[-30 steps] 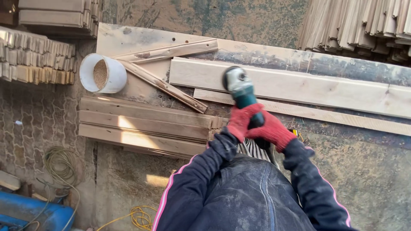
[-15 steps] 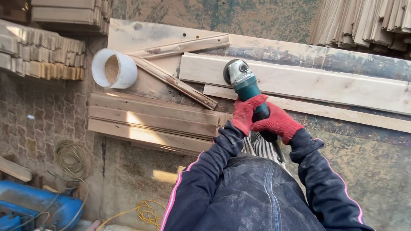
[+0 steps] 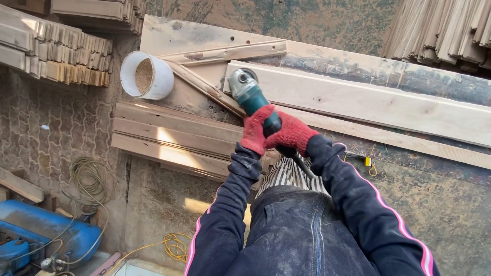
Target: Sanding wooden planks using a power angle grinder followed by manual sanding with a block.
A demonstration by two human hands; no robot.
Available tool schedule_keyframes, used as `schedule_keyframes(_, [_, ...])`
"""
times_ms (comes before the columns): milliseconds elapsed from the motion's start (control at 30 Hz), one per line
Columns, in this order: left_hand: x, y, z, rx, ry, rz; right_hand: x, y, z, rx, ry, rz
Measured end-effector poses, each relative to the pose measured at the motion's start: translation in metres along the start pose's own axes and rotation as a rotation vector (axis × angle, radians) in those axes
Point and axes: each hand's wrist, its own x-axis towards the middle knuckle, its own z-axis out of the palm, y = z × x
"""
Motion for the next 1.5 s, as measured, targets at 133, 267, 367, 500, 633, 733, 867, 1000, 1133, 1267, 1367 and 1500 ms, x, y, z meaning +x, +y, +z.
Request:
schedule_keyframes(133, [0.050, -0.024, -0.024, 0.026, 0.349, -0.120, 0.019, 0.008, 0.006, -0.062, 0.012, 0.003])
schedule_keyframes(267, [0.033, -0.037, 0.014, -0.044, 0.309, -0.132, -0.013, 0.019, -0.024, -0.027, 0.038, 0.020])
schedule_keyframes(367, [0.034, -0.091, 0.044, -0.004, 0.220, -0.222, -0.053, 0.052, -0.055, 0.100, 0.092, 0.055])
schedule_keyframes(500, [-0.043, -0.106, 0.141, 0.148, -0.166, -0.286, -0.114, 0.110, -0.091, 0.317, 0.196, 0.115])
schedule_keyframes(633, [-0.029, -0.233, 0.196, 0.180, -0.148, -0.413, -0.158, 0.205, -0.116, 0.419, 0.346, 0.188])
schedule_keyframes(733, [-0.080, -0.251, 0.262, 0.422, -0.255, -0.346, -0.189, 0.268, -0.129, 0.524, 0.513, 0.266])
schedule_keyframes(867, [-0.100, -0.291, 0.312, 0.573, -0.380, -0.360, -0.211, 0.340, -0.143, 0.590, 0.680, 0.276])
schedule_keyframes(1000, [-0.106, -0.290, 0.325, 0.524, -0.381, -0.325, -0.213, 0.346, -0.151, 0.650, 0.714, 0.221])
schedule_keyframes(1133, [-0.091, -0.273, 0.297, 0.541, -0.282, -0.312, -0.194, 0.317, -0.151, 0.563, 0.571, 0.210])
schedule_keyframes(1267, [-0.059, -0.279, 0.260, 0.482, -0.122, -0.356, -0.183, 0.301, -0.147, 0.464, 0.431, 0.165])
schedule_keyframes(1367, [-0.074, -0.278, 0.277, 0.441, -0.136, -0.347, -0.192, 0.317, -0.149, 0.806, 0.411, 0.068])
schedule_keyframes(1500, [-0.095, -0.296, 0.321, 0.510, -0.311, -0.305, -0.233, 0.306, -0.157, 1.153, 0.583, 0.061])
